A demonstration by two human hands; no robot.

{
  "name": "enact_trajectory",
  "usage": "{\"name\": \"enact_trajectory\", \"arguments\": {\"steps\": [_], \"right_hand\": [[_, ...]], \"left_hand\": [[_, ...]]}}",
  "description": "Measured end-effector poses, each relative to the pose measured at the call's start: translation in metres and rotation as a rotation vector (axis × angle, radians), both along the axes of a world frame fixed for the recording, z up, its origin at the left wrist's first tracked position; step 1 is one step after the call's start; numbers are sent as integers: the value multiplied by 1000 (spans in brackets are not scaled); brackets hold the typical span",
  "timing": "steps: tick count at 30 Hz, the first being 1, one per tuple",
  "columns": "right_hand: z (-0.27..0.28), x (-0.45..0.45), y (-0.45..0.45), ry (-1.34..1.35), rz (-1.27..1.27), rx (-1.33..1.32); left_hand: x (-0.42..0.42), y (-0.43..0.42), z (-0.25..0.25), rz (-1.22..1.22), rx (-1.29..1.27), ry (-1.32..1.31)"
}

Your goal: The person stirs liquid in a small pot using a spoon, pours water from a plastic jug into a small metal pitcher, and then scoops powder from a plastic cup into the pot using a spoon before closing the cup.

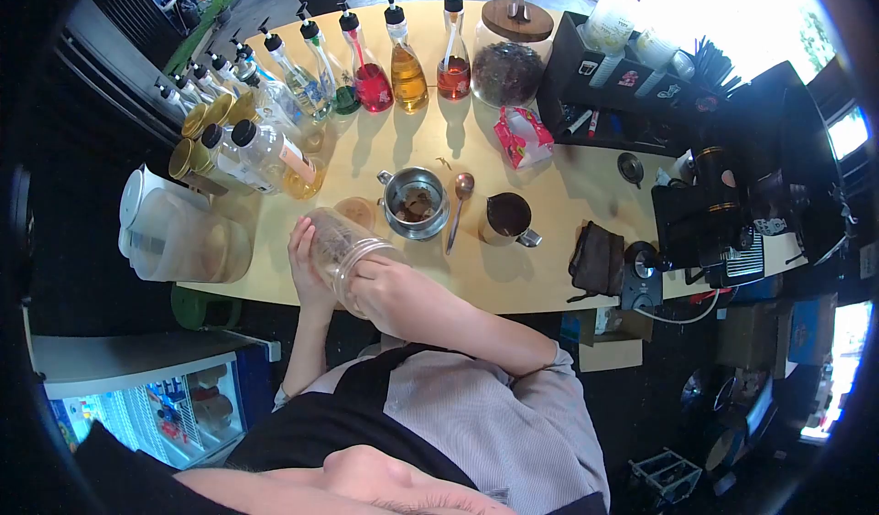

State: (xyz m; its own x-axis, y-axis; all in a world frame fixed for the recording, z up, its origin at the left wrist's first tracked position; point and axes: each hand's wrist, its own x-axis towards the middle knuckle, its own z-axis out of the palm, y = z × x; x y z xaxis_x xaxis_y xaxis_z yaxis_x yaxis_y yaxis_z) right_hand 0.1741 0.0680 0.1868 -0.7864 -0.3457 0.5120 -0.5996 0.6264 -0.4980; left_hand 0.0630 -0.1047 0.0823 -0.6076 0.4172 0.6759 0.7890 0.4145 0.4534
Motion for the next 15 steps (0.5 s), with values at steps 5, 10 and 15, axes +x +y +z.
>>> {"name": "enact_trajectory", "arguments": {"steps": [5, 10, 15], "right_hand": [[14, 14, 10, -247, -141, -503], [-10, 18, 17, -351, -228, -1142], [-22, 17, 32, -326, -283, -1353]], "left_hand": [[2, 2, 3, 35, 16, -49], [6, 4, 3, 43, 24, -108], [7, 9, 5, 62, 28, -123]]}}
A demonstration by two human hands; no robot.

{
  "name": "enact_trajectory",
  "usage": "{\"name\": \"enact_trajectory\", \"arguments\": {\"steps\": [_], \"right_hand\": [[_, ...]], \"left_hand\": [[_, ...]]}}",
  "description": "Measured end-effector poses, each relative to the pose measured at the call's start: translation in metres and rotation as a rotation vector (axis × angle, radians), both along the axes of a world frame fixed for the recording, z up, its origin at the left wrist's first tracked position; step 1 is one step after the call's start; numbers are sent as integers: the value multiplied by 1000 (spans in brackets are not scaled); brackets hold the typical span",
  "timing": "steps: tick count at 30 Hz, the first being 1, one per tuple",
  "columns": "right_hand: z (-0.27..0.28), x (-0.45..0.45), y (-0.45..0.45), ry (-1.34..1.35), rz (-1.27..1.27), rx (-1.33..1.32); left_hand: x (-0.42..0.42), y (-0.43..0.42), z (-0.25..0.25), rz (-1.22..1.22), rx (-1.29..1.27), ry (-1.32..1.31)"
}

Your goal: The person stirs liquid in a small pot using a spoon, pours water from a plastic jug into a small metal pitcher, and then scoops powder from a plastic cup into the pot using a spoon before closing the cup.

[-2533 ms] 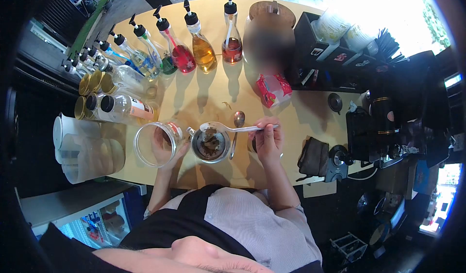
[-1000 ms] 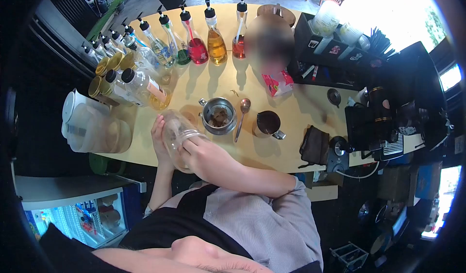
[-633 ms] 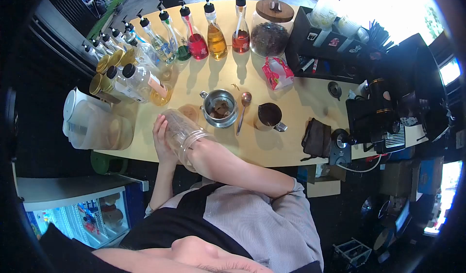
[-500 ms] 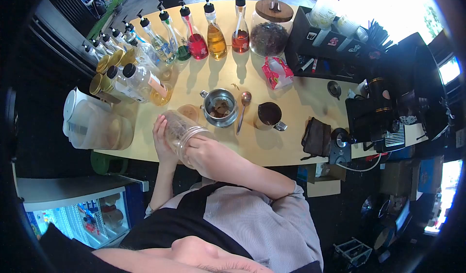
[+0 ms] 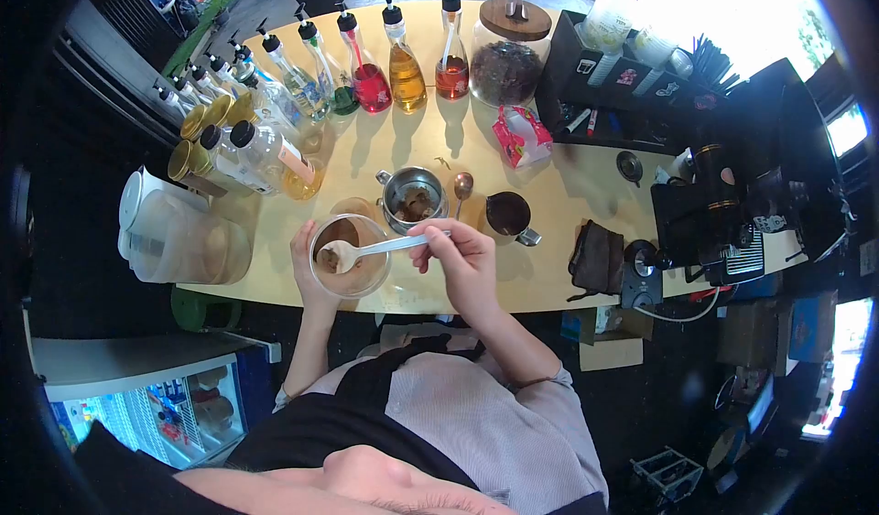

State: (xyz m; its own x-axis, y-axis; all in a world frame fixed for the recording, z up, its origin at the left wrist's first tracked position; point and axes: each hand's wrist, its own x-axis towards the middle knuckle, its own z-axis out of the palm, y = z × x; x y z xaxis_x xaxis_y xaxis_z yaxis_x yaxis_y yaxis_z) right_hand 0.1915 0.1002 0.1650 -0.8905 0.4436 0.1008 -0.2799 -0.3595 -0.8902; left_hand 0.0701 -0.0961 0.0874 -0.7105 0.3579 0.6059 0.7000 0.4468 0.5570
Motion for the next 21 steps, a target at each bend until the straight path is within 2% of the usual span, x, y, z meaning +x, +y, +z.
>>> {"name": "enact_trajectory", "arguments": {"steps": [2, 3, 9, 21], "right_hand": [[-4, 0, 6, 40, -72, -2], [-7, -1, 8, 11, -125, 76], [-14, -6, 20, 23, -183, 30], [-24, -14, 38, 37, -195, -118]], "left_hand": [[-1, 0, -3, 5, -7, -18], [-2, 0, -4, 11, -13, -35], [-5, 6, 0, 30, -77, -16], [-10, 13, 0, 31, -53, -93]]}}
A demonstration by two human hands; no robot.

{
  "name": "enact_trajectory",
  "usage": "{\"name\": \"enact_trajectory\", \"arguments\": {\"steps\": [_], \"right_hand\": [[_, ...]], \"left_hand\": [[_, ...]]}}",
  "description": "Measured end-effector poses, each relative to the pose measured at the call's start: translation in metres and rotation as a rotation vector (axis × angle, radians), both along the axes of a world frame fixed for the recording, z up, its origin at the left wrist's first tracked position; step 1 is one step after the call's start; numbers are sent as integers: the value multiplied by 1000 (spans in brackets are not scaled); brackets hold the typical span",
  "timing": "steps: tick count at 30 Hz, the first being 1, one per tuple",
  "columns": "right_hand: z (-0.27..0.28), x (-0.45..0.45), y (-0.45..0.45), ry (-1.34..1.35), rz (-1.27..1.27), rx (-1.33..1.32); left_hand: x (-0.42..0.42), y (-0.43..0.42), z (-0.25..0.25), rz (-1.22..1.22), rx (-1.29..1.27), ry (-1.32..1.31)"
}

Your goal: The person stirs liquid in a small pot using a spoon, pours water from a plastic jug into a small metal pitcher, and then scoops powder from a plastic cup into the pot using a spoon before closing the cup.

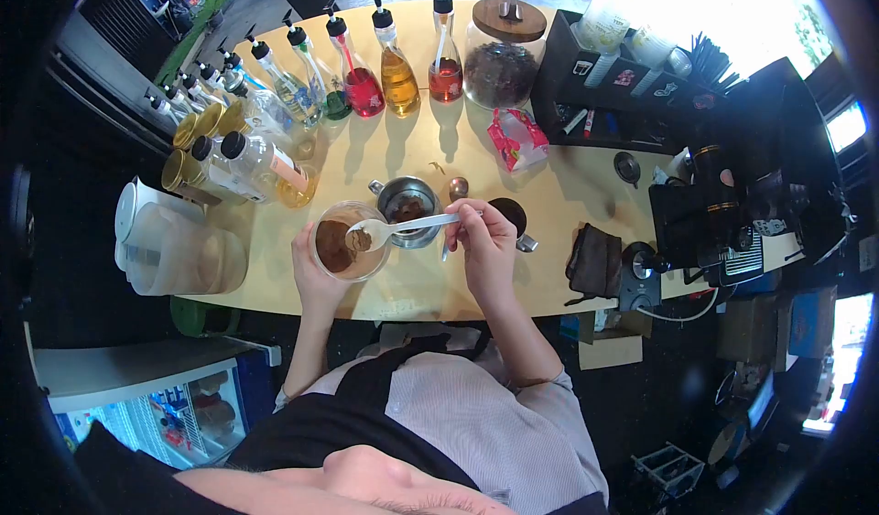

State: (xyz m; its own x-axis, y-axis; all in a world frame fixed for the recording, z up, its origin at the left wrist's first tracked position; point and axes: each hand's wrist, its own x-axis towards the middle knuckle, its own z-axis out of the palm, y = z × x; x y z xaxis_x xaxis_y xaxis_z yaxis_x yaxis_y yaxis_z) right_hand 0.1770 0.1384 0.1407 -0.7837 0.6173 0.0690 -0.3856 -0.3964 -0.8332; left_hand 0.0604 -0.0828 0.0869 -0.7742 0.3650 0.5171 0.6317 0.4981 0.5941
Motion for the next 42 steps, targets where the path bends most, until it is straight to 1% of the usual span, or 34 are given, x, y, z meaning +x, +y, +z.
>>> {"name": "enact_trajectory", "arguments": {"steps": [4, 7, 9, 12, 16, 18, 19, 21, 25, 28, 30, 34, 36, 37, 39, 42], "right_hand": [[2, -1, 2, -13, 32, -22], [4, -1, 4, -18, 28, -2], [5, -2, 5, 0, 41, -41], [7, -2, 4, -5, 37, -33], [7, -4, 4, 1, 61, -71], [5, -5, 3, -39, 16, 65], [5, -5, 4, -39, 15, 65], [7, -6, 5, 4, 72, -72], [6, -9, 5, -20, 32, 2], [6, -10, 6, 0, 75, -74], [7, -11, 5, 2, 62, -49], [10, -15, 6, -3, 53, 18], [11, -18, 6, -3, 82, -63], [11, -19, 6, -2, 85, -63], [10, -21, 5, -22, 55, 40], [7, -25, 6, -18, 66, 47]], "left_hand": [[-3, 3, 0, -14, -3, 10], [-4, 5, -4, -13, 51, -37], [-6, 5, -6, -20, 77, -44], [-6, 4, -6, -18, 46, -1], [-6, 4, -9, -13, 68, -34], [-8, 4, -12, -23, 96, -37], [-8, 5, -11, -23, 96, -37], [-7, 4, -8, -26, 86, -28], [-8, 4, 0, 9, -2, 22], [-10, 2, -2, 0, 42, 25], [-11, 1, 0, 21, -26, 57], [-11, -1, -5, 15, 16, 22], [-11, -1, -4, 14, 17, 5], [-11, -2, -4, 17, 17, 6], [-12, -2, -5, 39, 15, 0], [-14, -3, -4, 41, 19, 30]]}}
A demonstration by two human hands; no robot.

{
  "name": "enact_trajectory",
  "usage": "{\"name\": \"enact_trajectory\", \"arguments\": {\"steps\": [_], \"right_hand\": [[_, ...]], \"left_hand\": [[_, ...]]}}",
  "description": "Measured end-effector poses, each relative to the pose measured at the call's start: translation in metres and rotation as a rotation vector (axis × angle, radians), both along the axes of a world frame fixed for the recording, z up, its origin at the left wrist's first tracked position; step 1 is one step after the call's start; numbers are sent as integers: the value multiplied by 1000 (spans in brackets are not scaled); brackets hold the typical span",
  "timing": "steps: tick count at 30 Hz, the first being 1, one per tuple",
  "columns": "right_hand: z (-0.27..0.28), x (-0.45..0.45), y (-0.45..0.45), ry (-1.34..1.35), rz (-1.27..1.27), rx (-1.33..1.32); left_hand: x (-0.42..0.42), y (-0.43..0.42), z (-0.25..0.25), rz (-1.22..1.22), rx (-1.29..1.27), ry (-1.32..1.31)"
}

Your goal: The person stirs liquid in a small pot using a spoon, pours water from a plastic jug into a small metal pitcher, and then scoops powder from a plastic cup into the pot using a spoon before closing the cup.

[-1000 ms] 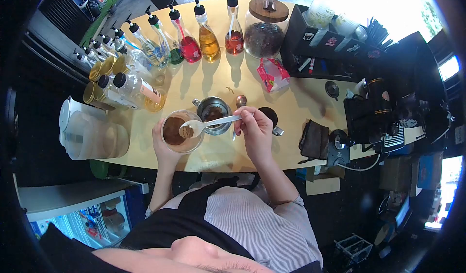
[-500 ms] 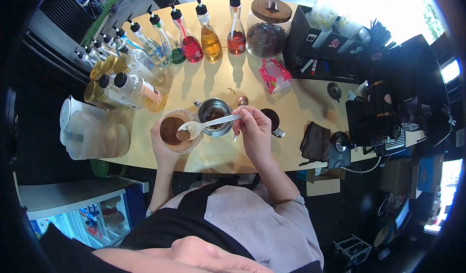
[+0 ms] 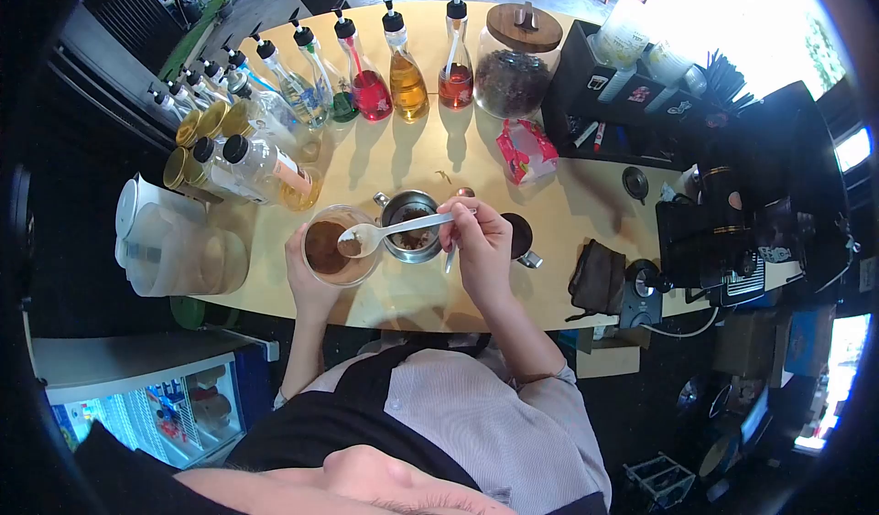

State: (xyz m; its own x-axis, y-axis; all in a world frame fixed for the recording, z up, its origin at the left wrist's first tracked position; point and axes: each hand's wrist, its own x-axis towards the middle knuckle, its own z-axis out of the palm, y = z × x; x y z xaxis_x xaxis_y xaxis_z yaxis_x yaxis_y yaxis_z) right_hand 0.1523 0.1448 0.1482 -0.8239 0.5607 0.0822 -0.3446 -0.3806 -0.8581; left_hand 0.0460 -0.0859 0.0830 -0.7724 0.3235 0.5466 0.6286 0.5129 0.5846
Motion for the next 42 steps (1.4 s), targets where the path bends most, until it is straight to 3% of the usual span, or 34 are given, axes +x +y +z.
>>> {"name": "enact_trajectory", "arguments": {"steps": [10, 12, 16, 19, 24, 32, 38, 42], "right_hand": [[3, -5, 4, 58, -15, -57], [3, -6, 7, 1, -24, 54], [4, -10, 9, 42, 13, -29], [6, -15, 9, -30, -54, 68], [-3, -21, 29, 6, 42, -257], [-22, -1, 70, 120, 31, -312], [-29, 8, 79, 87, 20, -124], [-33, 7, 80, 124, 54, -137]], "left_hand": [[-8, 2, 1, 11, -41, 21], [-8, 3, 5, 6, -68, 45], [-13, 5, 5, -12, -15, 21], [-18, 8, 6, 6, -55, 22], [-27, 11, 0, -39, 49, -51], [-36, 11, -13, -62, 164, -214], [-40, 14, -18, -110, 237, -334], [-41, 17, -18, -147, 227, -379]]}}
